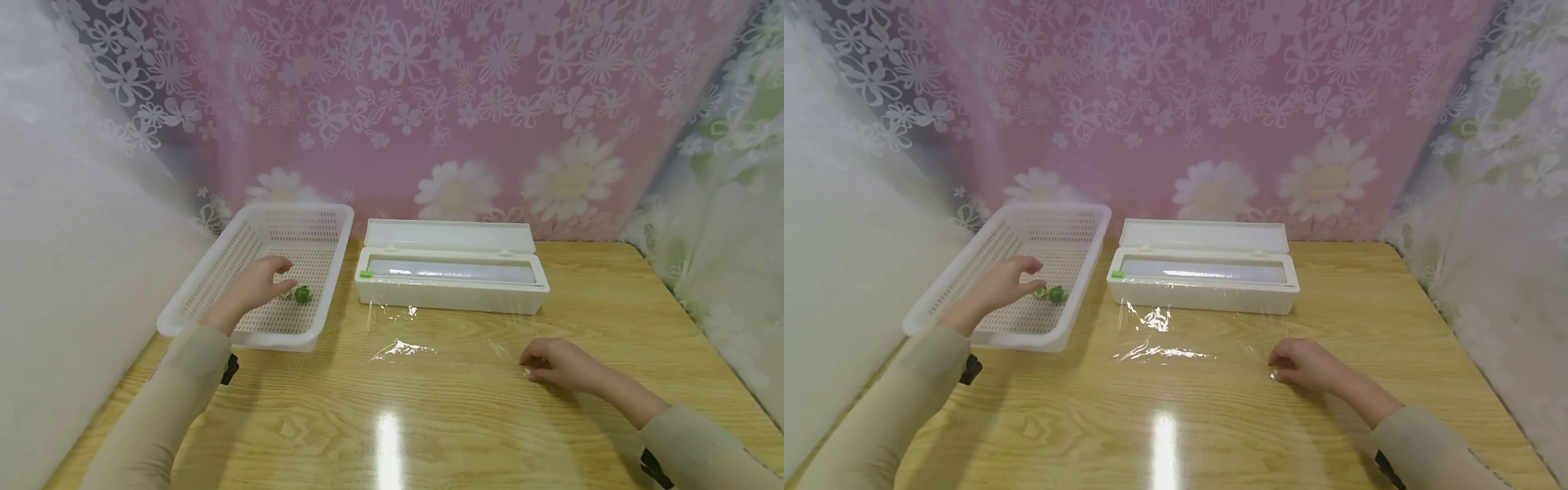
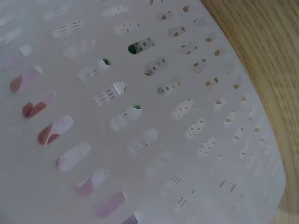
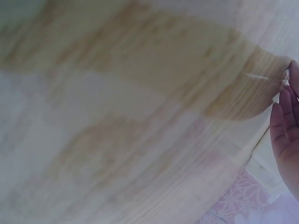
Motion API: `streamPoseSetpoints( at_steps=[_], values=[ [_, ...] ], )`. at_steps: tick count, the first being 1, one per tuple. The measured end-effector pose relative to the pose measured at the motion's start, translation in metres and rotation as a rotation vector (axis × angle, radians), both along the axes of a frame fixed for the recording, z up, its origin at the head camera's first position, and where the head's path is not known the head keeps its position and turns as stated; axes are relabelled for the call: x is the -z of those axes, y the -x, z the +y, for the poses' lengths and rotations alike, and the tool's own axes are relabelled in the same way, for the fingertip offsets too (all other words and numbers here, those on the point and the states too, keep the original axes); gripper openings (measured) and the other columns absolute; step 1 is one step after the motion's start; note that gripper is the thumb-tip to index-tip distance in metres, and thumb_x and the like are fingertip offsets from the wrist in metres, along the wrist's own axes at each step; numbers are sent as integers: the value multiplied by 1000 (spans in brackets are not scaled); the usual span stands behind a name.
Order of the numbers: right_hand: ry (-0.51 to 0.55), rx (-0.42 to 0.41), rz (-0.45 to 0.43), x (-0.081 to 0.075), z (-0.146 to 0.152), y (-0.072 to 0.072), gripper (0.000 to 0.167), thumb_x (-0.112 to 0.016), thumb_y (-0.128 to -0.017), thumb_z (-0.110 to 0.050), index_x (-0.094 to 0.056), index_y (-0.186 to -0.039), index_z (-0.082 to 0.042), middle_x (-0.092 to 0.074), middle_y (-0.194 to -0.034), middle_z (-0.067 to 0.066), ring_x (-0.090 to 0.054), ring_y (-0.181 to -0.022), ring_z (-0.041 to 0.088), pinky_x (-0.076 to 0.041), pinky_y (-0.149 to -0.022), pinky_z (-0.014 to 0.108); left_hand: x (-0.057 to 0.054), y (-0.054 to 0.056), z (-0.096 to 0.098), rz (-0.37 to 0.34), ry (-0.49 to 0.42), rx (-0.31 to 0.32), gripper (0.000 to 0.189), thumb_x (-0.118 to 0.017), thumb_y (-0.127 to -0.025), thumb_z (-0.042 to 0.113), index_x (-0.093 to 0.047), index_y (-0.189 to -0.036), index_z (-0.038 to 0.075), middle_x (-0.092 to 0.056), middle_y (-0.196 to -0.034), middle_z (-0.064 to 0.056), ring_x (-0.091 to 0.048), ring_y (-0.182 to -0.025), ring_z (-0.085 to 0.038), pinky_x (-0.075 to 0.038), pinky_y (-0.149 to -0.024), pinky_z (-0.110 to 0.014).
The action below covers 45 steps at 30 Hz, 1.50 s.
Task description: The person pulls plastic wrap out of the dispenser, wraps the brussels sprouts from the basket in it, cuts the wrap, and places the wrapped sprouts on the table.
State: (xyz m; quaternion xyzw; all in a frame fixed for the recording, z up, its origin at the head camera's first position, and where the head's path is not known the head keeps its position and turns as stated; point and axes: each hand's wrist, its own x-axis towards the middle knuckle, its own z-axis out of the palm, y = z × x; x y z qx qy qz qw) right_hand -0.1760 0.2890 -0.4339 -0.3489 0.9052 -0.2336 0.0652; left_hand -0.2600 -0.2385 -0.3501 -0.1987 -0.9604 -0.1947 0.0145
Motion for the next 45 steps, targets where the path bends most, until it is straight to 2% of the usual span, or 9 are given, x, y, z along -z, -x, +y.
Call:
streamPoseSetpoints(
  at_steps=[8,18,28,36,40,45],
  values=[
    [-2,-12,31,0,0,-1,19,-69,-74,-9,-62,-92,-7,-60,-86,-2,-57,-77,9,-49,-62,23,-2,5,2,-38,40,-1,41,-58,-87,19,-49,-116,-9,-53,-112,-24,-49,-102,-36,-40,-87,-47],
    [-8,-9,16,-3,-1,-1,18,-69,-76,-15,-62,-92,-8,-59,-86,-3,-57,-77,11,-49,-62,24,7,13,-5,2,113,44,41,-60,-85,18,-50,-114,-10,-54,-109,-24,-51,-99,-36,-41,-85,-46],
    [-22,-24,37,-4,-2,0,18,-69,-76,-13,-62,-92,-9,-59,-87,-3,-58,-78,12,-49,-63,25,10,17,-3,-58,135,42,43,-59,-85,17,-47,-117,-10,-52,-112,-25,-48,-102,-37,-39,-87,-47],
    [-31,-16,26,-5,-2,1,17,-68,-76,-11,-62,-91,-9,-60,-86,-3,-58,-78,11,-49,-63,25,23,26,-1,-133,79,52,49,-60,-85,17,-43,-121,-11,-48,-116,-26,-45,-106,-39,-38,-88,-48],
    [-37,-11,27,-4,-1,1,17,-69,-75,-10,-62,-91,-8,-60,-86,-3,-58,-77,10,-49,-62,25,28,28,0,-133,60,52,52,-61,-84,18,-41,-122,-11,-46,-118,-27,-44,-108,-39,-37,-89,-48],
    [-31,-18,49,-2,0,1,16,-69,-75,-10,-63,-90,-10,-60,-85,-4,-57,-75,9,-49,-60,24,34,28,0,-192,30,39,59,-62,-84,19,-36,-127,-11,-42,-123,-28,-40,-112,-40,-34,-92,-49]
  ],
)
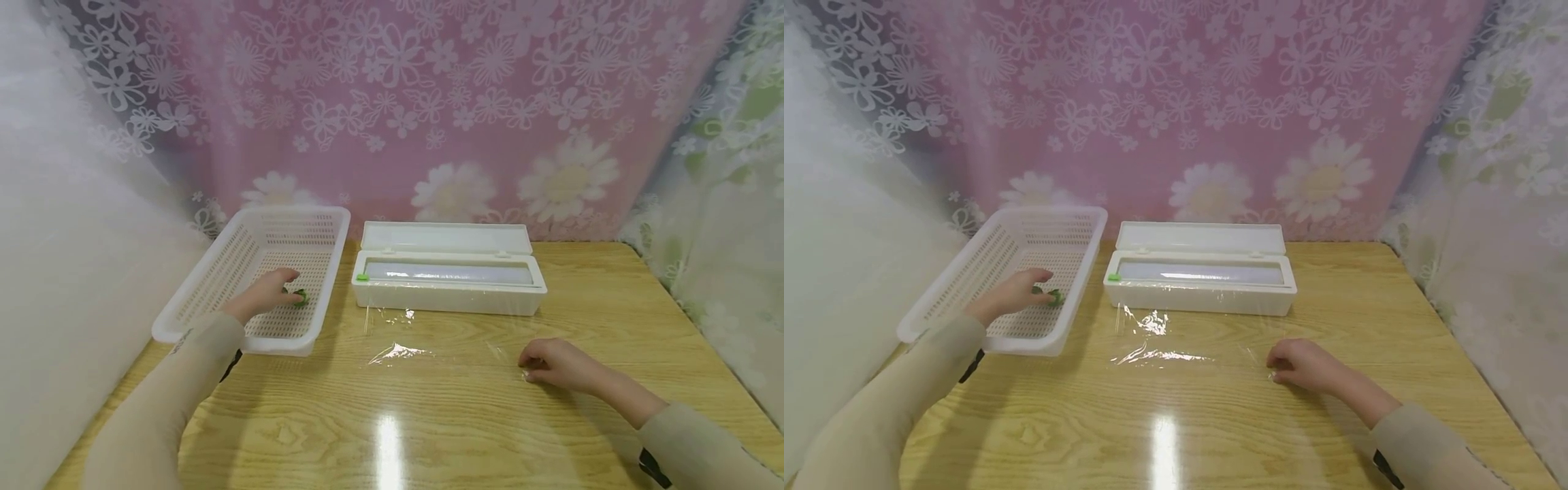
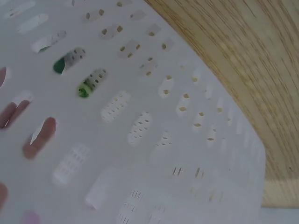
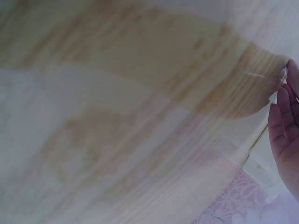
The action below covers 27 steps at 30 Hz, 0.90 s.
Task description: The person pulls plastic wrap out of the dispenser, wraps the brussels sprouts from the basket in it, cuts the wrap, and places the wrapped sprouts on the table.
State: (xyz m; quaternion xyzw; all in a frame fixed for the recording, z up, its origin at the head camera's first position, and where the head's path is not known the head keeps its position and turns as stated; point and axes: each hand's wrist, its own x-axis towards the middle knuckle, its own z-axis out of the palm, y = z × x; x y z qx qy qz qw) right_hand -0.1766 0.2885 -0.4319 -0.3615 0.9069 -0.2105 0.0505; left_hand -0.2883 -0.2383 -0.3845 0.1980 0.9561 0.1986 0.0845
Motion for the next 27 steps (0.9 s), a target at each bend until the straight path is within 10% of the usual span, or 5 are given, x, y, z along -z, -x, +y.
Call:
streamPoseSetpoints(
  at_steps=[18,27],
  values=[
    [13,-9,32,1,-1,0,16,-71,-74,-13,-63,-88,-10,-59,-83,-5,-57,-75,9,-49,-60,23,9,-2,1,-197,49,36,65,-57,-87,21,-25,-133,-11,-31,-133,-29,-31,-119,-41,-30,-96,-49],
    [19,-6,24,0,-1,1,16,-70,-74,-13,-63,-88,-9,-59,-83,-5,-57,-75,9,-49,-61,24,8,-2,1,-158,25,51,56,-57,-87,17,-34,-127,-15,-41,-124,-30,-41,-112,-41,-36,-92,-48]
  ],
)
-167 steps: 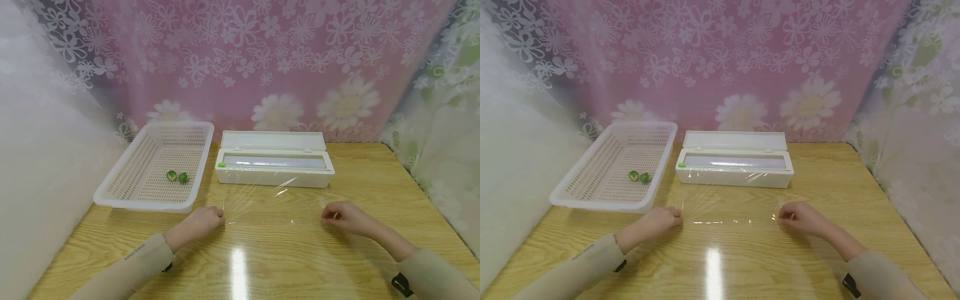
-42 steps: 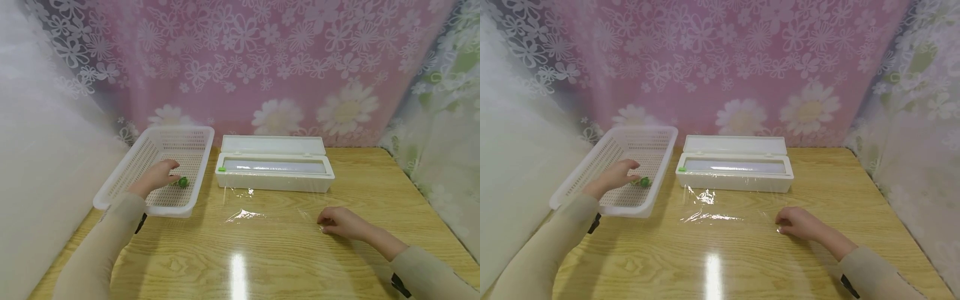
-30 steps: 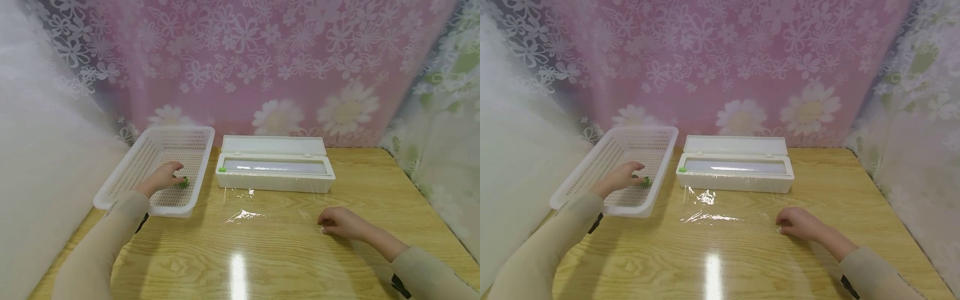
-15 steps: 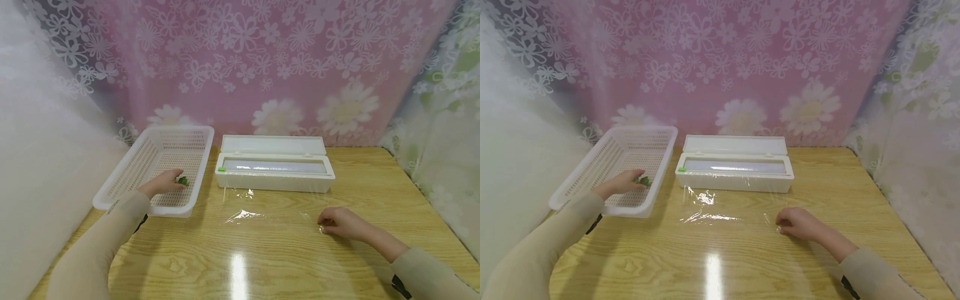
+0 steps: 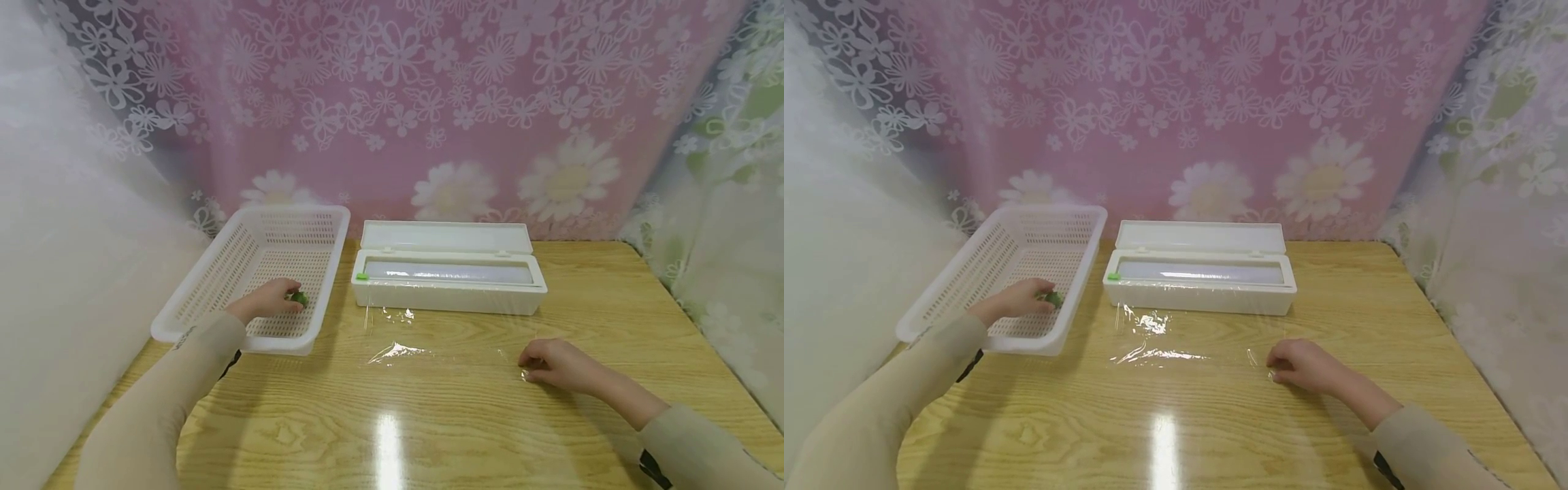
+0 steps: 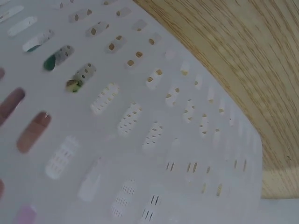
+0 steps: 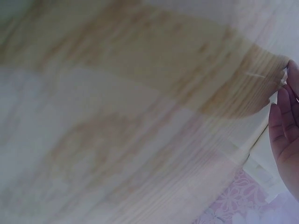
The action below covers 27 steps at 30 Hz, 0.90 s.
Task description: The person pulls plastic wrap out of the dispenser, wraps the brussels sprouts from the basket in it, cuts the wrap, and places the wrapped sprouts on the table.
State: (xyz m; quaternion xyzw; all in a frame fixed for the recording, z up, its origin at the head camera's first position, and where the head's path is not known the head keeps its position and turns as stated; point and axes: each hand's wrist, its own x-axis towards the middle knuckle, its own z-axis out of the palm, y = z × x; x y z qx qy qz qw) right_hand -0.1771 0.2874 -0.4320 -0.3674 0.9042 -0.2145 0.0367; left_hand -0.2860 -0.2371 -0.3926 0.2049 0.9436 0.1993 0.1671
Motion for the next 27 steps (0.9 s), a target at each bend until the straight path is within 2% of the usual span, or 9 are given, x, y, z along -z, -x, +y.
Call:
streamPoseSetpoints(
  at_steps=[8,15,22,27],
  values=[
    [7,-5,12,1,1,-1,17,-71,-73,-11,-63,-88,-8,-60,-82,-5,-57,-75,9,-49,-61,25,-2,-1,0,35,-19,45,34,-56,-86,5,-51,-114,-13,-57,-102,-21,-53,-91,-30,-45,-79,-42],
    [-1,-6,10,-1,1,-2,17,-71,-73,-12,-63,-88,-9,-59,-83,-5,-57,-75,9,-49,-62,25,-3,-4,1,33,-38,27,21,-57,-85,5,-57,-104,-4,-56,-106,-19,-50,-102,-38,-42,-86,-45],
    [-3,-10,19,-4,-1,-3,16,-71,-73,-12,-63,-87,-8,-60,-82,-4,-57,-75,9,-49,-61,25,-1,-3,0,38,-66,62,11,-61,-82,4,-51,-87,1,-55,-85,-7,-54,-85,-24,-45,-75,-39],
    [43,-44,44,0,1,-3,16,-69,-76,-18,-63,-87,-8,-59,-83,-5,-57,-74,9,-49,-59,24,1,-3,0,-17,-76,50,17,-61,-82,4,-52,-96,-3,-56,-95,-13,-55,-93,-31,-46,-79,-38]
  ],
)
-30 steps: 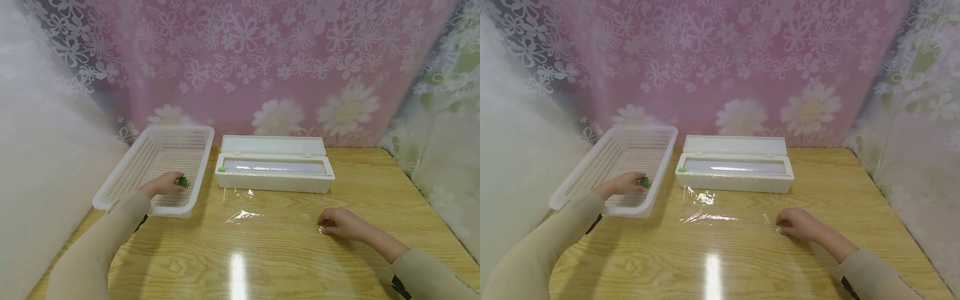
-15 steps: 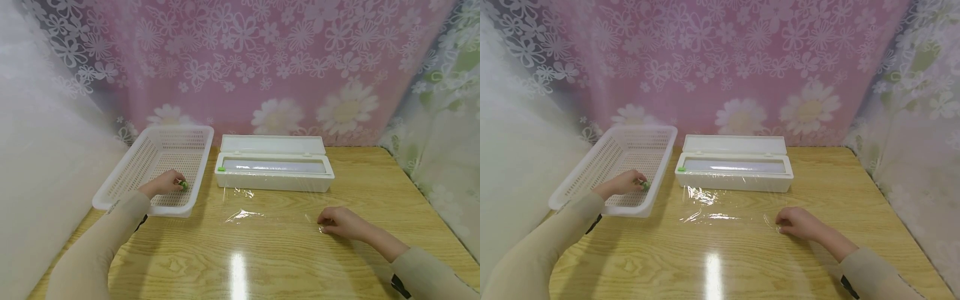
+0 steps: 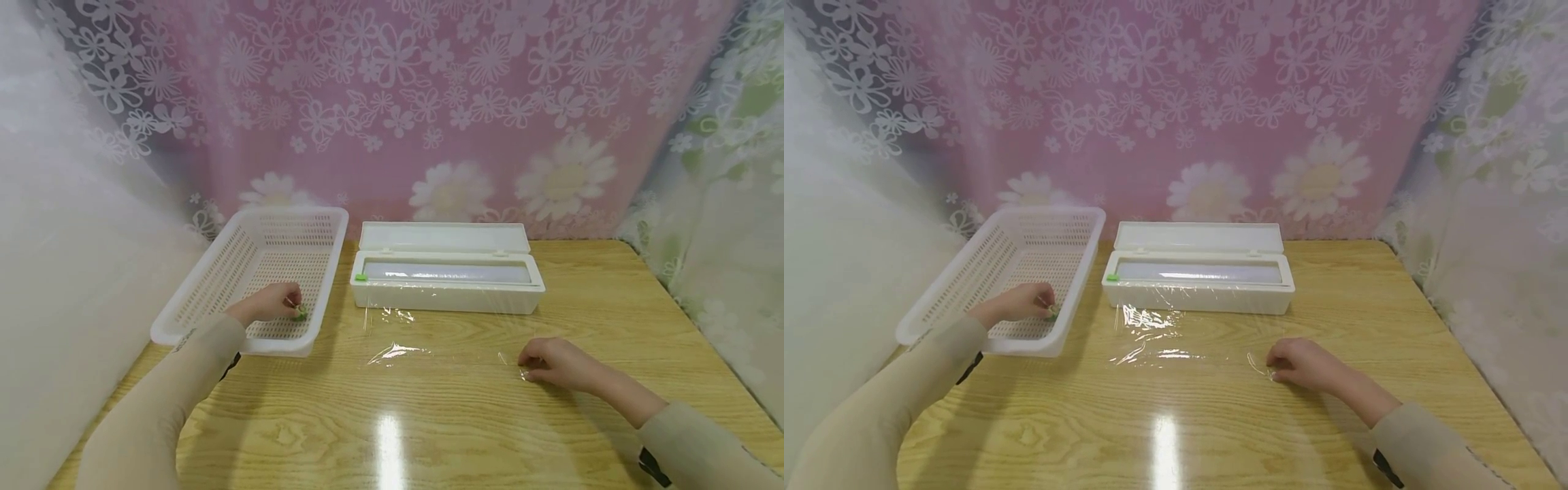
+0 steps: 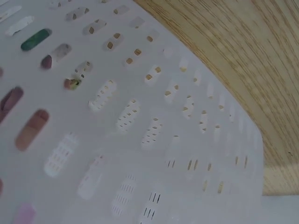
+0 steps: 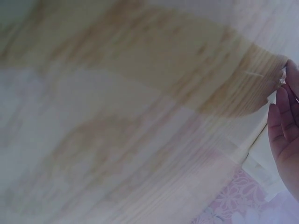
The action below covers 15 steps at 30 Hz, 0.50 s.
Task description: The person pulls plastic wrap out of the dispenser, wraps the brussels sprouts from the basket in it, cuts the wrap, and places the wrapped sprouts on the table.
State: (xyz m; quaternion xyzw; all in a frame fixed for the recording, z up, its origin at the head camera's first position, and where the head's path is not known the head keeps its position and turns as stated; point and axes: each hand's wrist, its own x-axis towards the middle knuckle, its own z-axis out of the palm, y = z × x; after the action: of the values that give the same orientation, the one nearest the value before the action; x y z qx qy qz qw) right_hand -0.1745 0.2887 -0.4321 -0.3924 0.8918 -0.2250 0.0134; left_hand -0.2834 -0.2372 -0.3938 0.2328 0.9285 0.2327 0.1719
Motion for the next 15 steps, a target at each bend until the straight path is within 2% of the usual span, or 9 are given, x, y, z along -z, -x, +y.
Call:
streamPoseSetpoints(
  at_steps=[4,8,11,15],
  values=[
    [28,-37,50,5,1,0,16,-69,-77,-19,-63,-87,-8,-59,-82,-5,-56,-72,8,-47,-56,22,0,-1,0,-2,44,18,26,-62,-82,7,-57,-104,-6,-59,-99,-15,-56,-92,-28,-46,-80,-38],
    [-12,-2,15,4,0,-1,14,-69,-75,-15,-63,-87,-9,-59,-83,-5,-57,-74,9,-48,-58,23,-1,-2,0,11,87,32,25,-63,-82,12,-60,-102,-4,-61,-93,-10,-56,-87,-23,-46,-77,-38],
    [-40,28,-31,1,-2,-1,15,-70,-75,-13,-63,-88,-9,-59,-84,-4,-57,-75,10,-49,-60,24,-4,-3,0,35,58,1,26,-63,-82,14,-60,-102,-2,-61,-93,-9,-56,-86,-23,-46,-76,-38],
    [-66,53,-66,-3,-3,-1,17,-70,-75,-14,-63,-89,-9,-60,-84,-3,-58,-76,12,-49,-61,25,-10,-1,1,108,-52,-77,32,-62,-84,18,-58,-107,-3,-60,-100,-15,-55,-93,-29,-45,-79,-42]
  ],
)
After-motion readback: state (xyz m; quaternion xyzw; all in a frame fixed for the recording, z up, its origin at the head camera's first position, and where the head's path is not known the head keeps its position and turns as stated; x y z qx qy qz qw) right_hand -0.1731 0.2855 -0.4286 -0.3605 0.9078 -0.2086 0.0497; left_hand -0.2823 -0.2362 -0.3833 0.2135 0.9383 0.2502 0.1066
